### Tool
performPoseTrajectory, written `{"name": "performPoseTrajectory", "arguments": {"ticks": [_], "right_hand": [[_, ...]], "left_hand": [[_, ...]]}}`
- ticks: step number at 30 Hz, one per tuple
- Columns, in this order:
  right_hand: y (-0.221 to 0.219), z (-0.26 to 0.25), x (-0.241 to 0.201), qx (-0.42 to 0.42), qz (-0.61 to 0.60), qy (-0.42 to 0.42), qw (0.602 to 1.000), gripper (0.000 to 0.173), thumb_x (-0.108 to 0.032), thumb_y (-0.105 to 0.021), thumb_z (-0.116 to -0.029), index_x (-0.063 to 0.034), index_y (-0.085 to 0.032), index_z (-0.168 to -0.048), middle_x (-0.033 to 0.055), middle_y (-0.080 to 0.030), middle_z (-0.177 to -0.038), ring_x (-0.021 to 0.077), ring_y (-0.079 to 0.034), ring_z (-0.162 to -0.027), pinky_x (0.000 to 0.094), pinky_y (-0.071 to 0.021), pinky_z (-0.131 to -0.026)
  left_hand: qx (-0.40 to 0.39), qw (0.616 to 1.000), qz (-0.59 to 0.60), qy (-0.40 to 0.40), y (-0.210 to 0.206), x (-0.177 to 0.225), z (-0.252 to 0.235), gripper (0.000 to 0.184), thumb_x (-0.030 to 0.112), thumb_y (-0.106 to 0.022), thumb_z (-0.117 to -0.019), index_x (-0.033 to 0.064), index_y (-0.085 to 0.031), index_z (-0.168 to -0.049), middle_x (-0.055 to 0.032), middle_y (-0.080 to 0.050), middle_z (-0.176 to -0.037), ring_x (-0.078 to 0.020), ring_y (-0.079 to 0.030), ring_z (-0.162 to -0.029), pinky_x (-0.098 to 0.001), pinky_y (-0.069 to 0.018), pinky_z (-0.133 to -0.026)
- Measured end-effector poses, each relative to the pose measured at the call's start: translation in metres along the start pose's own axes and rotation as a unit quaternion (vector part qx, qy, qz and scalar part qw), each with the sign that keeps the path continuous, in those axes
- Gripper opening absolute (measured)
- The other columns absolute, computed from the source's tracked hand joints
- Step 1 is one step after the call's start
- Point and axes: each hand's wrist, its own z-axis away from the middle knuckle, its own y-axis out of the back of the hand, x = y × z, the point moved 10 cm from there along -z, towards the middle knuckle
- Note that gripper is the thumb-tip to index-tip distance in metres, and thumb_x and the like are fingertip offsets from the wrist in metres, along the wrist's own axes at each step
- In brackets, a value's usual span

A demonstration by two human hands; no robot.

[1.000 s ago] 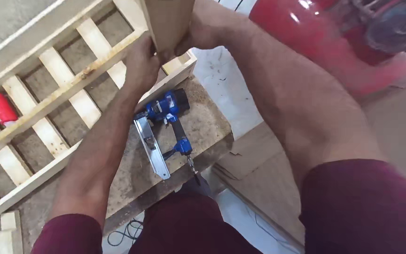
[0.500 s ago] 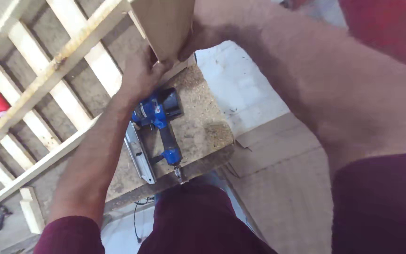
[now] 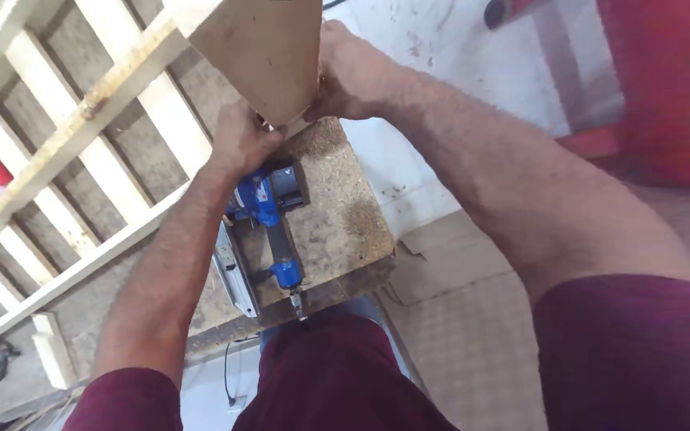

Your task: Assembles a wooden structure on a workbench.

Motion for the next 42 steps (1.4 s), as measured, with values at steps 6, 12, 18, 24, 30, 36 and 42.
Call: {"name": "performPoseTrajectory", "arguments": {"ticks": [6, 12, 18, 24, 30, 36, 42], "right_hand": [[-0.005, 0.0, 0.006, 0.014, -0.007, 0.016, 1.0, 0.039, -0.034, -0.083, -0.0838, -0.0023, -0.072, -0.103, 0.0114, -0.046, -0.157, 0.0316, -0.045, -0.142, 0.0463, -0.0349, -0.119], [-0.003, 0.007, 0.006, -0.027, -0.088, 0.015, 0.996, 0.027, -0.022, -0.074, -0.094, -0.0027, -0.072, -0.113, 0.0121, -0.044, -0.159, 0.0232, -0.053, -0.137, 0.0398, -0.0441, -0.113], [-0.002, 0.004, 0.004, -0.009, -0.039, 0.026, 0.999, 0.027, -0.021, -0.077, -0.0897, -0.0025, -0.072, -0.109, 0.0108, -0.043, -0.16, 0.0245, -0.051, -0.139, 0.0411, -0.0435, -0.114], [-0.002, 0.005, 0.006, -0.003, -0.025, 0.017, 1.0, 0.03, -0.03, -0.074, -0.0919, -0.0036, -0.074, -0.105, 0.0084, -0.05, -0.156, 0.0277, -0.056, -0.133, 0.0473, -0.0464, -0.108], [0.0, 0.011, 0.007, -0.055, -0.086, -0.035, 0.994, 0.038, -0.009, -0.075, -0.0896, -0.0055, -0.068, -0.127, 0.0091, -0.043, -0.161, 0.0268, -0.058, -0.132, 0.0465, -0.0482, -0.108], [-0.004, 0.06, 0.047, 0.128, -0.276, -0.131, 0.944, 0.032, -0.016, -0.065, -0.1, -0.0145, -0.069, -0.132, 0.0075, -0.05, -0.156, 0.0113, -0.07, -0.111, 0.0299, -0.0607, -0.094], [0.002, 0.066, 0.033, 0.257, -0.254, -0.066, 0.93, 0.021, -0.015, -0.074, -0.0937, -0.0085, -0.077, -0.114, 0.0159, -0.064, -0.135, 0.0185, -0.069, -0.112, 0.0342, -0.0604, -0.091]], "left_hand": [[0.002, 1.0, 0.007, -0.013, 0.0, -0.002, -0.001, 0.029, 0.031, -0.077, -0.0851, 0.0098, -0.072, -0.104, -0.0018, -0.073, -0.093, -0.0074, -0.069, -0.085, -0.0351, -0.0584, -0.081], [-0.009, 0.996, 0.019, -0.086, 0.0, 0.014, -0.004, 0.032, 0.028, -0.075, -0.0869, 0.0055, -0.071, -0.109, -0.0058, -0.071, -0.101, -0.0067, -0.067, -0.093, -0.0305, -0.0572, -0.086], [-0.063, 0.996, -0.033, -0.053, -0.012, 0.003, -0.013, 0.046, 0.046, -0.073, -0.0902, 0.0105, -0.072, -0.119, -0.0081, -0.072, -0.118, -0.0128, -0.065, -0.117, -0.041, -0.0507, -0.106], [-0.102, 0.992, -0.075, -0.016, -0.019, 0.0, -0.012, 0.041, 0.044, -0.069, -0.0939, 0.0114, -0.073, -0.118, -0.0104, -0.072, -0.118, -0.0202, -0.066, -0.117, -0.0503, -0.0497, -0.104], [-0.125, 0.989, -0.08, -0.015, -0.023, -0.003, -0.012, 0.04, 0.047, -0.066, -0.095, 0.0138, -0.073, -0.116, -0.009, -0.072, -0.115, -0.0208, -0.067, -0.114, -0.0518, -0.0515, -0.1], [-0.165, 0.983, -0.073, 0.04, -0.025, -0.005, -0.006, 0.036, 0.045, -0.062, -0.099, 0.0155, -0.073, -0.116, -0.0098, -0.072, -0.112, -0.0223, -0.068, -0.108, -0.0562, -0.0525, -0.095], [-0.299, 0.948, -0.023, 0.107, -0.044, -0.018, 0.01, 0.049, 0.05, -0.042, -0.1081, 0.0129, -0.069, -0.126, -0.0107, -0.07, -0.12, -0.022, -0.066, -0.114, -0.052, -0.0494, -0.101]]}}
